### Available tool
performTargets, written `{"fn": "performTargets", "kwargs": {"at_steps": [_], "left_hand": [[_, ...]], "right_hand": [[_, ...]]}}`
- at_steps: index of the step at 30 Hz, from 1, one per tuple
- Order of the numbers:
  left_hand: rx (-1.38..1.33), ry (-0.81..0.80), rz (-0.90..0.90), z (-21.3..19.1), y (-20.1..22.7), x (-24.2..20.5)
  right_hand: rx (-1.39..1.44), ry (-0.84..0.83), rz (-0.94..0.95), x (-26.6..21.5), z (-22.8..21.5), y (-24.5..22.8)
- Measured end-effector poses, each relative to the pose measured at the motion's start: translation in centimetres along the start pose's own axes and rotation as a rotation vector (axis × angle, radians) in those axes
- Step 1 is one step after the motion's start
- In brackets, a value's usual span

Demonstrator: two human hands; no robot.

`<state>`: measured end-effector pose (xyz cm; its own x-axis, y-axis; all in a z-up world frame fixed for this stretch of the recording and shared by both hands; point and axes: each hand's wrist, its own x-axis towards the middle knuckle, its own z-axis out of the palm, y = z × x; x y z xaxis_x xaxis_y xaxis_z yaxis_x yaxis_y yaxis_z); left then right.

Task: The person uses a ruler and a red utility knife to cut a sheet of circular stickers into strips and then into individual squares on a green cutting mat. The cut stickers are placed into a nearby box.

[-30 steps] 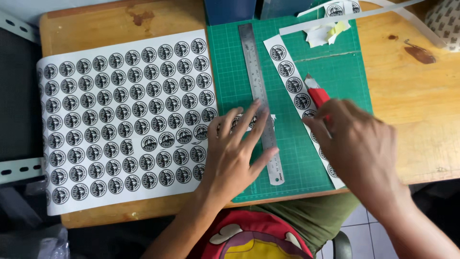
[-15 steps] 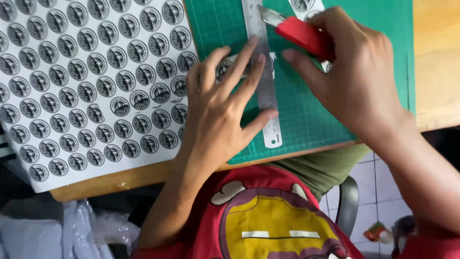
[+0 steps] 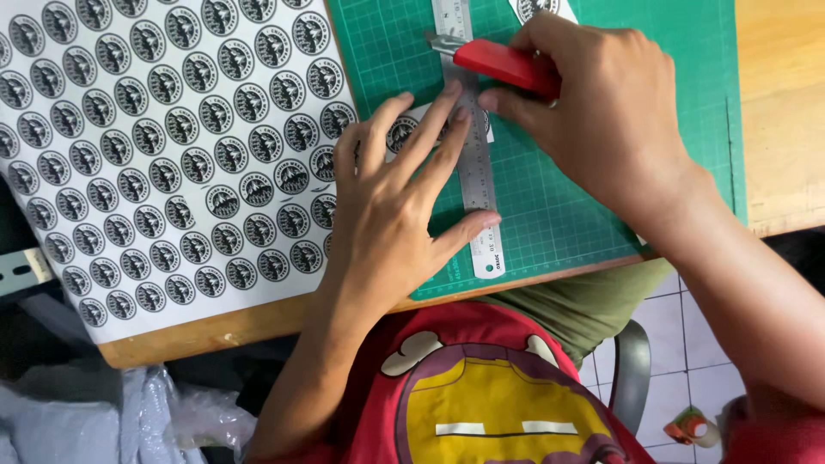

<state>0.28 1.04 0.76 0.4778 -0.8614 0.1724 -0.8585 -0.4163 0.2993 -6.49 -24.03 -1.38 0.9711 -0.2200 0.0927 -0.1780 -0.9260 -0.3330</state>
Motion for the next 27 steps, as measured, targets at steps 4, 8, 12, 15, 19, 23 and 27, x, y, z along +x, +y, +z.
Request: {"fn": "performTargets", "kwargs": {"at_steps": [4, 8, 12, 15, 19, 23, 27], "left_hand": [[-0.005, 0.068, 0.008, 0.3, 0.1, 0.1], [-0.034, 0.095, -0.013, 0.2, 0.3, 0.3], [-0.034, 0.103, -0.025, 0.3, 0.4, 0.4], [-0.027, 0.121, -0.023, 0.4, 0.4, 0.4], [-0.027, 0.127, -0.028, 0.4, 0.5, 0.4], [-0.030, 0.114, -0.038, 0.5, 0.5, 0.2], [-0.049, 0.112, -0.033, 0.5, 0.6, 0.1]], "right_hand": [[0.038, -0.006, 0.021, -0.3, -0.8, -0.6], [0.087, -0.045, 0.064, -0.9, -1.3, -1.1], [0.112, -0.088, 0.112, -1.0, -1.1, -1.3], [0.143, -0.075, 0.110, -1.4, -2.1, -2.2], [0.340, -0.146, 0.173, -3.1, -4.2, -4.2], [0.286, -0.123, 0.114, -5.6, -3.0, -4.5], [0.163, -0.077, 0.067, -6.5, -2.8, -5.4]]}}
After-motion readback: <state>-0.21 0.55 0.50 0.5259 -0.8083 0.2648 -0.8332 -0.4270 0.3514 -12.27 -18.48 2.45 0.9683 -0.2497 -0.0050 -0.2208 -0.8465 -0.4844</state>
